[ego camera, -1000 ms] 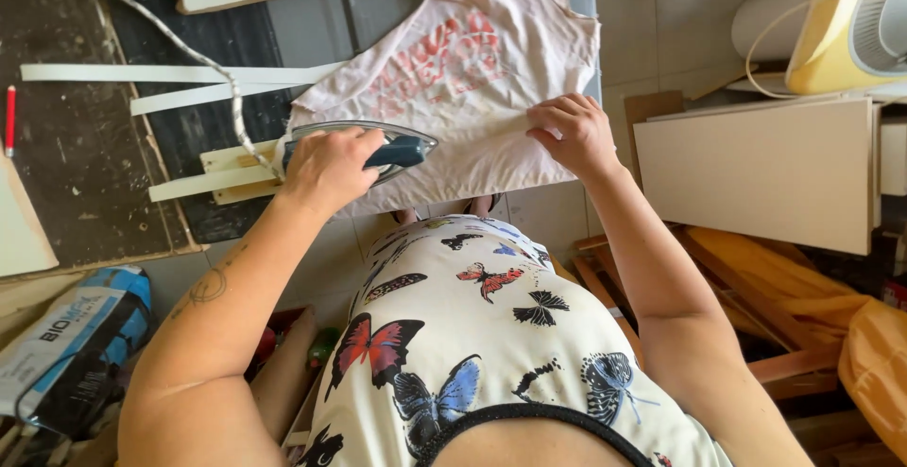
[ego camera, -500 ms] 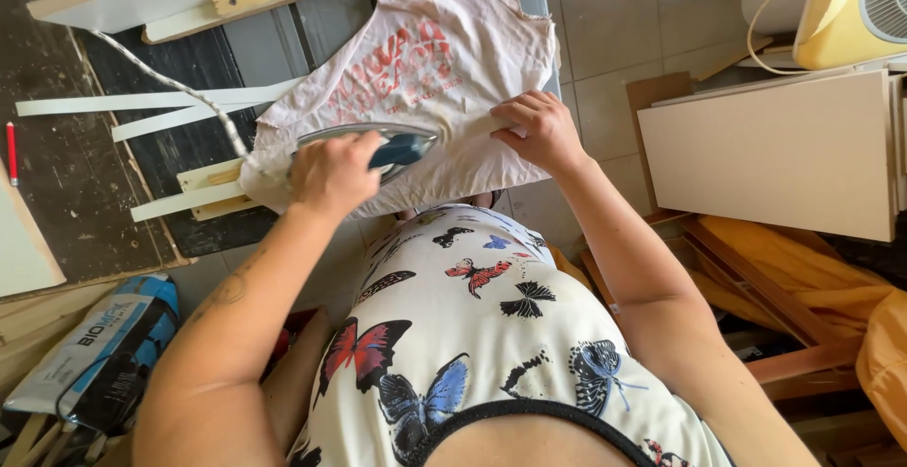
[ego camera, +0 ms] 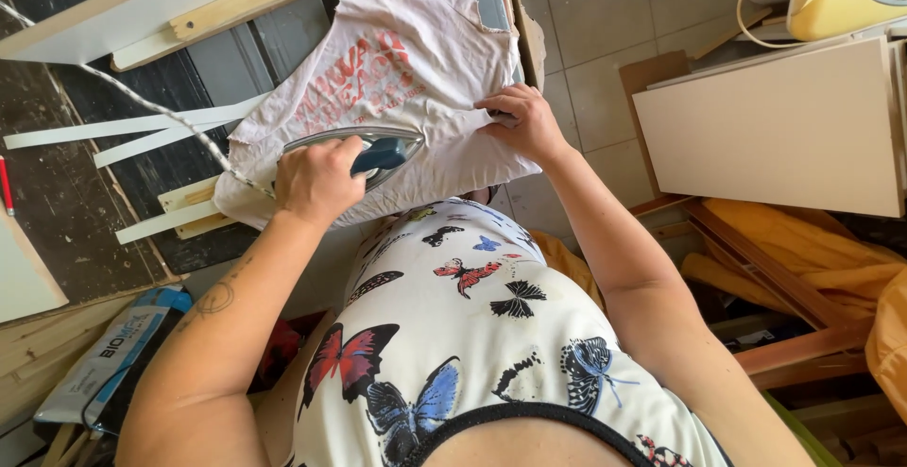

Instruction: Applying heat-activated edge banding to the edges of wooden boards using a clothes iron on a workshop table.

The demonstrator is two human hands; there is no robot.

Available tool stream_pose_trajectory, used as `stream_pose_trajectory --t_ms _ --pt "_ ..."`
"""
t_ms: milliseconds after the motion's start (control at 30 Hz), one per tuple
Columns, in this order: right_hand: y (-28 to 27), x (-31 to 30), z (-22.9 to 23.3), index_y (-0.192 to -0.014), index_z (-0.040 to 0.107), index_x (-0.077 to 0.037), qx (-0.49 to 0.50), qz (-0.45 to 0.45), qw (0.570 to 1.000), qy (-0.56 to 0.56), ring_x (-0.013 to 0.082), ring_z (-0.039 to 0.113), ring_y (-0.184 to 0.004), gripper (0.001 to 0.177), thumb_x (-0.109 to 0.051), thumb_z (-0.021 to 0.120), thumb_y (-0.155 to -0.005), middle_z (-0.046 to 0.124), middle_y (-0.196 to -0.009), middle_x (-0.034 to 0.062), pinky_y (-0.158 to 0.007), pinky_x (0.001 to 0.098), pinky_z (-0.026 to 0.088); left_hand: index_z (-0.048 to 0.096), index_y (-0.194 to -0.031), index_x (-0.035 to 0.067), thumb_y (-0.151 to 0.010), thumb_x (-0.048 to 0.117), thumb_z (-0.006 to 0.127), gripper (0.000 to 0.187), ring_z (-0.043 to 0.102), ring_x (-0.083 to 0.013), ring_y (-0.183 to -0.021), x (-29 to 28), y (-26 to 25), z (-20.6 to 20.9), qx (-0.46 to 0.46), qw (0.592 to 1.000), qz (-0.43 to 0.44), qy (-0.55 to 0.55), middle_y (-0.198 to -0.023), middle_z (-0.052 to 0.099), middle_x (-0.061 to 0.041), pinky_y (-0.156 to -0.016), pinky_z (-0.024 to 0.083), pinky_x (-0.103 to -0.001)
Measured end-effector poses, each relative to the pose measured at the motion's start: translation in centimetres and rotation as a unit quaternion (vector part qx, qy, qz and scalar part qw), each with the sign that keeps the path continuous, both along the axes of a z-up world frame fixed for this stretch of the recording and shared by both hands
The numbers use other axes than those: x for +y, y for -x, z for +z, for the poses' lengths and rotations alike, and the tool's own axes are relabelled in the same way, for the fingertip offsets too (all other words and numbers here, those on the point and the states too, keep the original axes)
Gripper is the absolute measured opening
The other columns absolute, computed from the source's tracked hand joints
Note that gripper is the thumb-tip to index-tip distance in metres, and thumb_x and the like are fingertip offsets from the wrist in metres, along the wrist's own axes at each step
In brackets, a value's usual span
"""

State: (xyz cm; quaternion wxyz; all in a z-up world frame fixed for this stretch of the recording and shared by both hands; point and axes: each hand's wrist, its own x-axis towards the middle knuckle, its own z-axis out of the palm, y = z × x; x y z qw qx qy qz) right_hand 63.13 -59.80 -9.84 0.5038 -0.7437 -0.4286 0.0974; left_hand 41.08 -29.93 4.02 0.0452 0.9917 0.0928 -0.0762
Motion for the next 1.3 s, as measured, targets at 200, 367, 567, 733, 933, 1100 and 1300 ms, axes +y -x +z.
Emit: stream_pose_trajectory --t_ms 200,367,567,733,933,1100,1300 --pt "0.2 0.6 -2.2 -0.117 0.081 -0.02 0.017 0.002 1.0 -0.005 0.0234 0.066 -0.102 0.037 -0.04 0.09 -0.087 0.077 -0.107 -0.001 -0.085 0.0364 0.042 0.063 -0.087 0.022 -0.08 0.037 0.068 0.017 0.076 -0.0326 -0.067 -1.3 -1.7 1.2 -0.013 1.0 -0.002 -0.017 -0.076 0.071 -0.002 -0.069 0.063 -0.049" --pt "0.1 0.3 -3.0 -0.114 0.082 -0.023 0.044 0.004 0.999 -0.022 0.022 0.067 -0.105 0.03 -0.036 0.089 -0.089 0.078 -0.109 -0.0041 -0.088 0.0356 0.042 0.063 -0.088 0.023 -0.078 0.039 0.072 0.021 0.076 -0.0335 -0.072 0.8 0.6 -2.0 -0.027 1.0 -0.009 -0.012 -0.078 0.071 -0.003 -0.071 0.063 -0.05" --pt "-0.6 -0.9 -0.4 -0.1 0.081 -0.013 0.13 0.002 0.986 -0.101 0.0291 0.072 -0.099 0.019 -0.029 0.088 -0.092 0.081 -0.105 0.005 -0.091 0.0382 0.049 0.059 -0.088 0.02 -0.083 0.045 0.07 0.027 0.075 -0.0343 -0.071 2.4 2.5 0.0 -0.007 0.998 0.048 -0.029 -0.078 0.069 -0.005 -0.069 0.062 -0.051" --pt "0.0 -0.2 2.3 -0.117 0.079 -0.015 0.102 0.037 0.993 -0.054 0.0281 0.072 -0.104 0.041 -0.044 0.089 -0.088 0.078 -0.11 0.0049 -0.091 0.0398 0.047 0.06 -0.085 0.023 -0.082 0.044 0.072 0.024 0.076 -0.0314 -0.07 -0.9 1.4 0.1 -0.03 0.997 0.055 -0.032 -0.075 0.069 -0.004 -0.068 0.063 -0.049" --pt "0.2 0.3 2.0 -0.12 0.082 -0.017 0.14 0.032 0.988 -0.063 0.0244 0.072 -0.104 0.042 -0.044 0.089 -0.089 0.078 -0.114 0.005 -0.092 0.0351 0.046 0.061 -0.088 0.023 -0.084 0.044 0.071 0.024 0.075 -0.033 -0.067 -1.7 0.0 -1.4 -0.037 0.997 0.063 -0.029 -0.074 0.069 -0.004 -0.066 0.062 -0.05" --pt "-0.3 -0.8 -0.8 -0.095 0.083 -0.007 0.163 -0.003 0.981 -0.109 0.0278 0.073 -0.085 0.029 -0.029 0.098 -0.084 0.077 -0.093 0.0109 -0.084 0.0354 0.054 0.063 -0.086 0.024 -0.077 0.039 0.073 0.021 0.075 -0.0326 -0.065 -2.2 -0.3 -1.6 -0.06 0.998 -0.003 -0.018 -0.071 0.07 -0.003 -0.065 0.063 -0.048" --pt "-0.6 -0.3 1.9 -0.09 0.077 -0.01 0.167 0.016 0.976 -0.136 0.0297 0.075 -0.093 0.023 -0.026 0.093 -0.09 0.079 -0.101 0.0113 -0.088 0.0379 0.054 0.063 -0.088 0.023 -0.078 0.042 0.073 0.023 0.075 -0.0358 -0.067 -3.6 -2.4 -2.6 -0.063 0.998 -0.016 -0.019 -0.073 0.071 -0.006 -0.066 0.062 -0.051"
